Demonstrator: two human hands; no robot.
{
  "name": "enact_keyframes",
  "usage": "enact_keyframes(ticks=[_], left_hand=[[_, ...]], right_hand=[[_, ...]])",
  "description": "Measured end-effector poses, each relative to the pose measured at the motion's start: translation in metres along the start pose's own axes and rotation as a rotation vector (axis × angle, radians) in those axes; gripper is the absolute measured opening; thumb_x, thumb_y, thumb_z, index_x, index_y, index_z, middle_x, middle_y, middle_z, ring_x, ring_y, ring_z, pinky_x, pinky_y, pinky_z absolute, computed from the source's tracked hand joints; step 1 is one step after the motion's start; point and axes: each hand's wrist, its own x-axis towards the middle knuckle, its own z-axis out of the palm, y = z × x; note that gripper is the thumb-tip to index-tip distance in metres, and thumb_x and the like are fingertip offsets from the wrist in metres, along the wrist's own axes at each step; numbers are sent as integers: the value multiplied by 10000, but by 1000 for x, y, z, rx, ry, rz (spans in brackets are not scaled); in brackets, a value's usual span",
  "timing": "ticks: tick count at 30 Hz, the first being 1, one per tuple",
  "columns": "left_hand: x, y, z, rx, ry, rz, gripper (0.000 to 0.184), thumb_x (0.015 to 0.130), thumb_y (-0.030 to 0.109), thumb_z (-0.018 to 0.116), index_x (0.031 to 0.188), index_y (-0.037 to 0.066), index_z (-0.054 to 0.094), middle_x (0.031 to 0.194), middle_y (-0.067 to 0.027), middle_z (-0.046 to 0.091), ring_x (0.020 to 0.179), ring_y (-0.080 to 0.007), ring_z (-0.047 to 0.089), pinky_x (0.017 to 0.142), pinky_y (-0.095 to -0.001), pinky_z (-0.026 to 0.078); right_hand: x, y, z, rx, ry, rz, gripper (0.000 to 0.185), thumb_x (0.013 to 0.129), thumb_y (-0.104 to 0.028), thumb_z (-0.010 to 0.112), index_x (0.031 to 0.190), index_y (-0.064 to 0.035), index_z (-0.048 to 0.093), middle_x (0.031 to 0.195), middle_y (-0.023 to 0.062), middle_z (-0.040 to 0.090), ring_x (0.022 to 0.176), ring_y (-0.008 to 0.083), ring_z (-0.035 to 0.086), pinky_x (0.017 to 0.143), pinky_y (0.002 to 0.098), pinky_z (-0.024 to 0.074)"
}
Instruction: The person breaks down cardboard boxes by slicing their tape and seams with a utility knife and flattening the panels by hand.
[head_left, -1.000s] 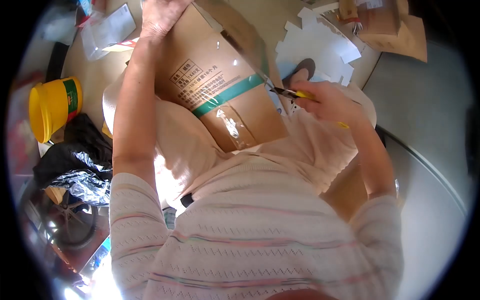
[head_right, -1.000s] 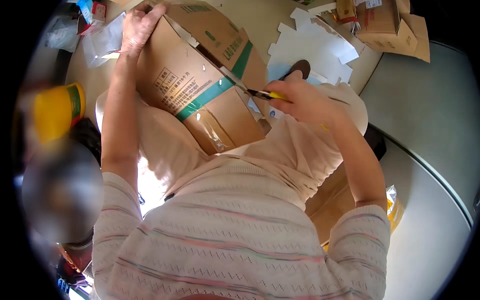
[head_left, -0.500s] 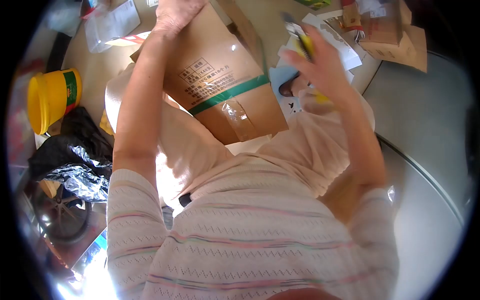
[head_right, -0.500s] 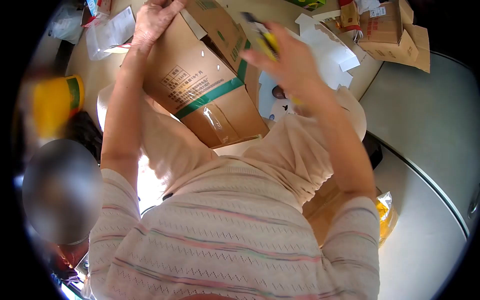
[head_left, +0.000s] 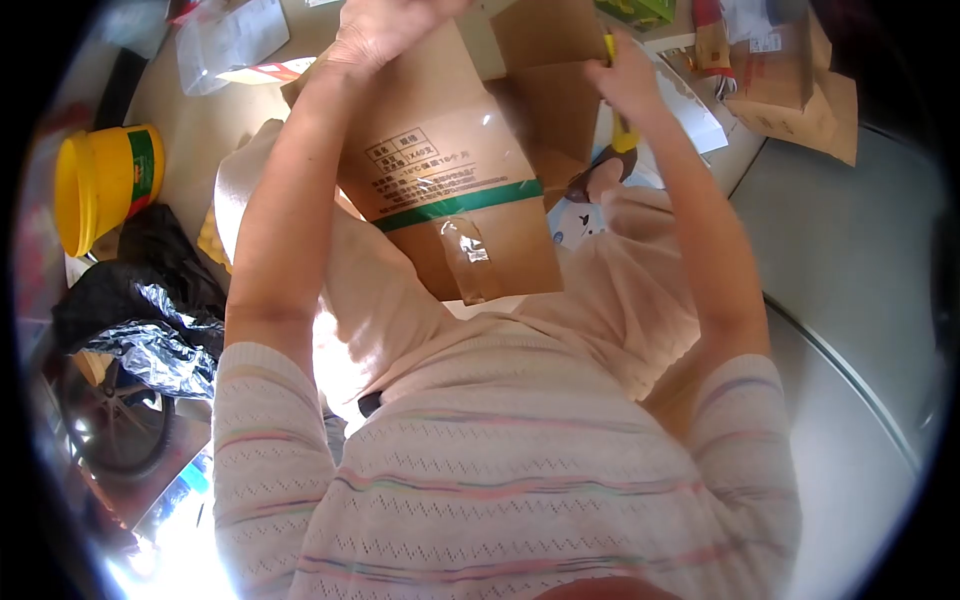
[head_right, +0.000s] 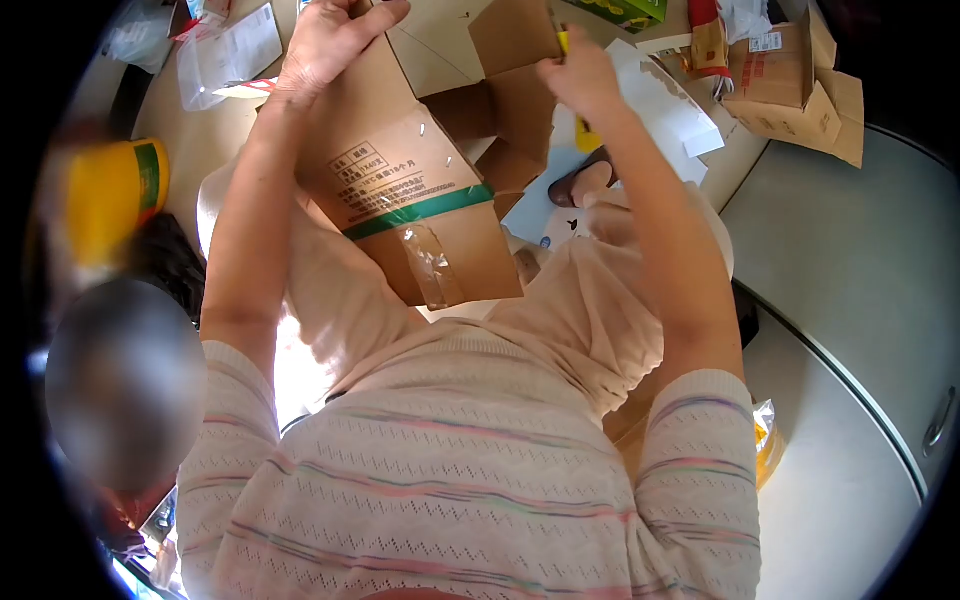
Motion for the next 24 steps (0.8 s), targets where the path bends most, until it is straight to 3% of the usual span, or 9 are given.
enact_keyframes(ticks=[3,8,9,12,14,17,19,21,24], left_hand=[[1,5,-11,-83,125,190,160,723,131,631,664,-15,603,608,4,544,580,-66,454,546,-230,390],[8,-2,-9,-237,156,120,158,724,84,613,598,8,554,564,20,512,552,-51,434,521,-226,368],[9,-2,-8,-246,159,95,160,724,80,612,593,10,551,553,22,504,544,-51,430,513,-226,364],[5,0,1,10,167,312,183,728,85,614,575,19,539,511,24,468,514,-51,412,492,-229,353],[9,-4,10,-27,203,216,204,722,95,624,558,21,528,483,15,449,495,-59,406,477,-244,353],[8,-7,8,-82,156,178,204,722,122,634,572,23,538,487,4,459,497,-68,413,477,-258,361],[7,-7,5,64,167,162,210,728,140,633,582,20,542,491,1,462,501,-71,415,476,-261,362],[6,-7,5,116,180,150,216,731,155,633,588,18,546,493,-4,465,502,-77,418,475,-268,364],[8,-9,9,86,181,130,223,729,173,634,593,18,550,493,-13,467,500,-86,422,470,-276,365]], right_hand=[[17,20,-29,94,-40,-26,410,776,-207,568,1119,-18,445,788,168,611,695,294,601,635,368,484],[43,42,-65,186,-1,-238,251,813,-196,543,988,-22,498,775,93,570,658,197,554,608,314,466],[41,31,-72,339,-134,-136,303,753,-144,565,1003,16,502,877,119,592,820,216,547,741,313,439],[18,-28,-67,292,-97,-40,397,755,-204,621,1052,25,493,924,137,596,869,227,559,765,317,440],[5,-44,-51,281,40,-344,520,746,-284,667,1135,3,474,1006,163,588,940,238,559,811,316,430],[-28,-62,-55,305,-150,50,626,776,-354,644,1269,-72,381,1087,189,562,1008,256,548,889,325,394],[-53,-70,-61,291,-237,188,510,802,-290,594,1207,-61,386,982,195,571,891,283,563,801,351,411],[-72,-65,-64,225,-226,74,258,836,-167,516,1031,-12,453,741,198,600,641,336,597,584,400,469],[-108,-54,-61,113,-548,50,186,882,-172,457,975,-12,454,703,199,589,632,361,578,575,440,442]])
